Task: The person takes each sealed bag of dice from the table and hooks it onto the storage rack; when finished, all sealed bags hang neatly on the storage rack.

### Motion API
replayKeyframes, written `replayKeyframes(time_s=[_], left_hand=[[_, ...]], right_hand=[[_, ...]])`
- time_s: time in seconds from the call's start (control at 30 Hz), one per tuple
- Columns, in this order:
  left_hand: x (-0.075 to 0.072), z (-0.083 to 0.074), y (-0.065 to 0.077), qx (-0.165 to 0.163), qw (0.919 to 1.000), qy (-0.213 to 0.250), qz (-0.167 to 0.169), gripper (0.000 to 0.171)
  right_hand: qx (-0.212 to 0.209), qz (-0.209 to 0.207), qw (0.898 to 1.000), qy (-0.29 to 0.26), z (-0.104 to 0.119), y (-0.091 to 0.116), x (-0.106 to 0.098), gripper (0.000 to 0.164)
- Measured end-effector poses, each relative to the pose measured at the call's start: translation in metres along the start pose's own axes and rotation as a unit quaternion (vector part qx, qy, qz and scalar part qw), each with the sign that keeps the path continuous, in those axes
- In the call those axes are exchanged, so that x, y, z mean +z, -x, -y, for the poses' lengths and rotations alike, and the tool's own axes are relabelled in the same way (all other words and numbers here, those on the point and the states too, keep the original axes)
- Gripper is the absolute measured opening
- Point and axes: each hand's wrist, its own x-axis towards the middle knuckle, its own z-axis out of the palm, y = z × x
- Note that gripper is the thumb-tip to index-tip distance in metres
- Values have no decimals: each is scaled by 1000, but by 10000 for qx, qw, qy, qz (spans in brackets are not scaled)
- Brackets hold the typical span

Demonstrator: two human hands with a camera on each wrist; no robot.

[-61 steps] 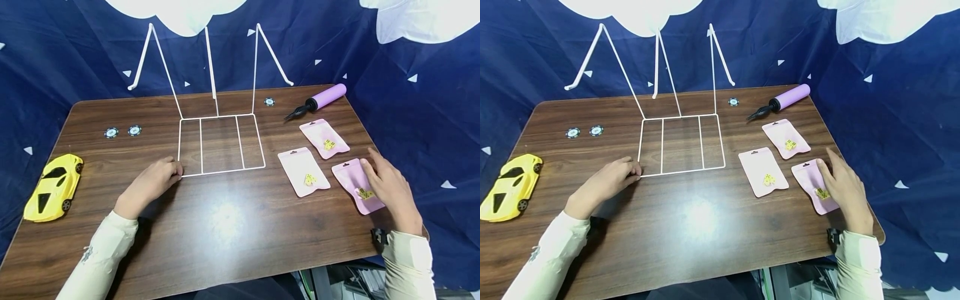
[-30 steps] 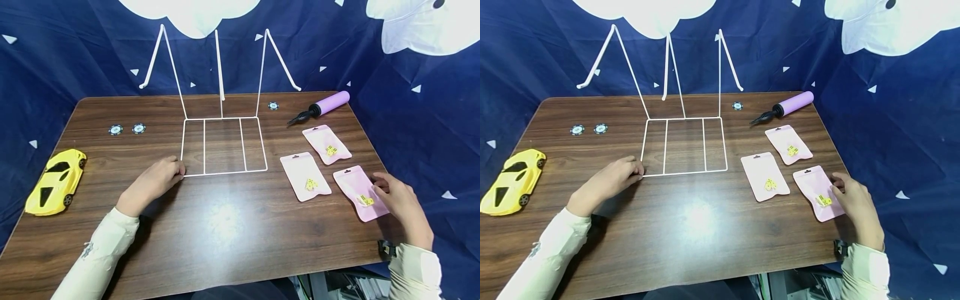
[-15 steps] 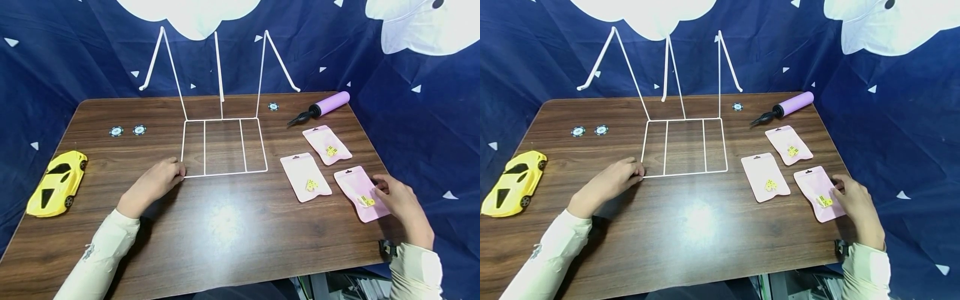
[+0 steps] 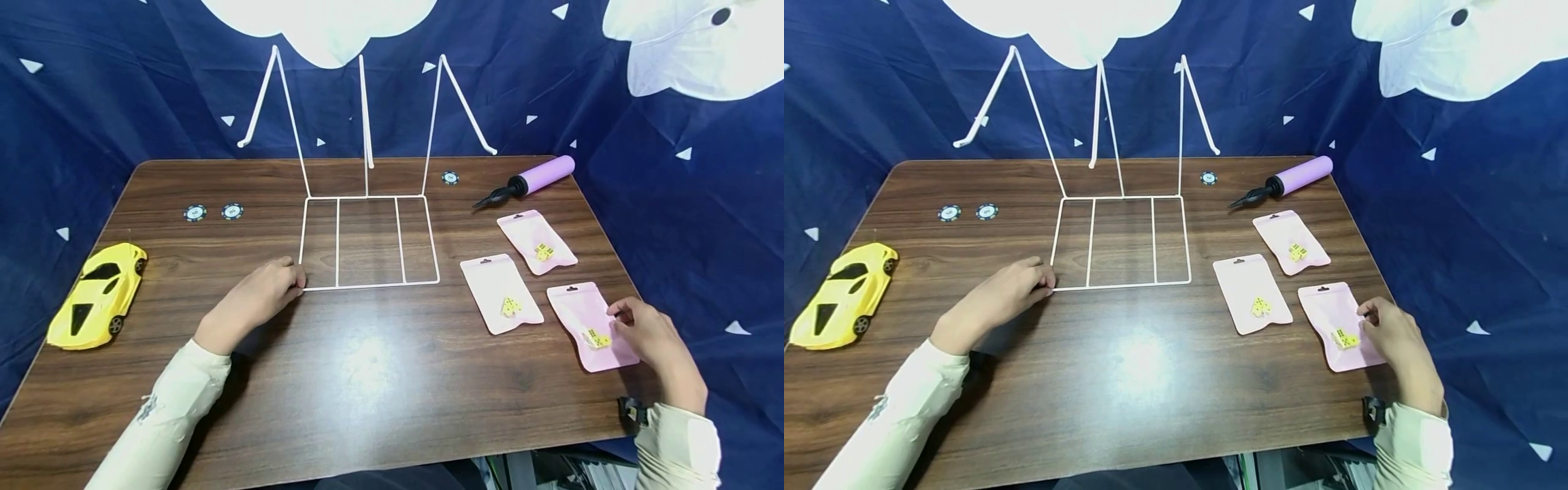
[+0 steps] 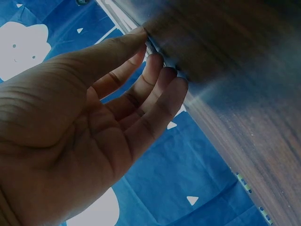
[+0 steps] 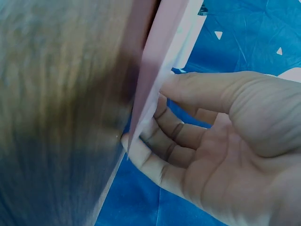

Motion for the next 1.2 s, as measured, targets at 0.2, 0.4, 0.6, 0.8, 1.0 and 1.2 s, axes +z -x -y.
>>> replayKeyframes(time_s=[0.2,0.4,0.6,0.8,1.0,1.2], left_hand=[[-1,-1,1,42,10000,3,-28,21],[-1,-1,0,-36,10000,-34,53,20],[-1,-2,-1,-72,9999,-62,86,19],[-1,-2,0,-50,9999,-58,72,19],[-1,-1,1,-25,10000,-4,58,20],[-1,-2,1,11,10000,-2,17,21]], right_hand=[[53,-83,9999,-42,2,1,-2,17],[72,-420,9990,-148,4,3,1,17],[-32,-908,9957,-191,5,6,3,16],[35,-1043,9943,-218,7,8,3,15],[70,-1222,9921,-266,8,12,0,16],[-46,-1567,9871,-339,7,15,-4,19]])
